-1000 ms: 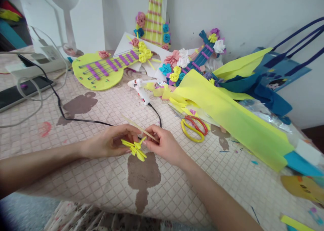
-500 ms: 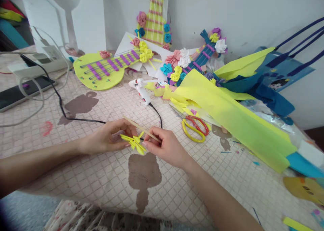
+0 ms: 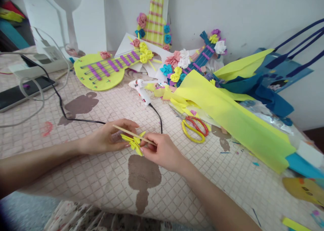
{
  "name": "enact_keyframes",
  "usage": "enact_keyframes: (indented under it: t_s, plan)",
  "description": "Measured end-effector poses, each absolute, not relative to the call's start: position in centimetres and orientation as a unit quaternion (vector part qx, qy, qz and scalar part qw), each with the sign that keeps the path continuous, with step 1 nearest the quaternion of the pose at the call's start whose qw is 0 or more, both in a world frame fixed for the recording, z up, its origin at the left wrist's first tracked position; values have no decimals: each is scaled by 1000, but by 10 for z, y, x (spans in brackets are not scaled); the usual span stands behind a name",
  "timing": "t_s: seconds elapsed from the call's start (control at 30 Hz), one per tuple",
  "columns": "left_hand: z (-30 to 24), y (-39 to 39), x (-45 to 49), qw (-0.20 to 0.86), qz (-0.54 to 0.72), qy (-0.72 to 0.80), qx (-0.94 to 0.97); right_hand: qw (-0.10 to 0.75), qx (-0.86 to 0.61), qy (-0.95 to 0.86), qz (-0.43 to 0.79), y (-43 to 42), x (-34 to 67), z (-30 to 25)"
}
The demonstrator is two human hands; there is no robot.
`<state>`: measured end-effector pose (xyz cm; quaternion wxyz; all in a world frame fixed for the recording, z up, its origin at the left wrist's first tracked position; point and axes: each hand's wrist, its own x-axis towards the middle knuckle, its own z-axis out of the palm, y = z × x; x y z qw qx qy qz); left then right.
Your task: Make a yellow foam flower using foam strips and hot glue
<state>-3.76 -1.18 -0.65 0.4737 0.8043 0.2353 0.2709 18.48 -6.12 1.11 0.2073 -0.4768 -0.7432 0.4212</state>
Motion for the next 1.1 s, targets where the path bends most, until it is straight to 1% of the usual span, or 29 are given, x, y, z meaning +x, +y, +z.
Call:
enact_keyframes:
  t_s: [0.17,0.4,0.67,0.93,1.1]
  plan:
    - [-5,-13,-35,454,273,248,811,226,-485,-750,389,-61,182,9]
    - [-6,-9,-38,367,303,221,851,252,-503,-736,376,-61,181,8]
    - [-9,-15,-34,293,332,271,854,278,-547,-721,322,-66,173,5]
    - [-10,-19,-32,261,361,275,852,296,-547,-752,218,-74,166,3]
    - [-8,-17,-32,270,366,284,844,287,-552,-749,227,-74,166,1]
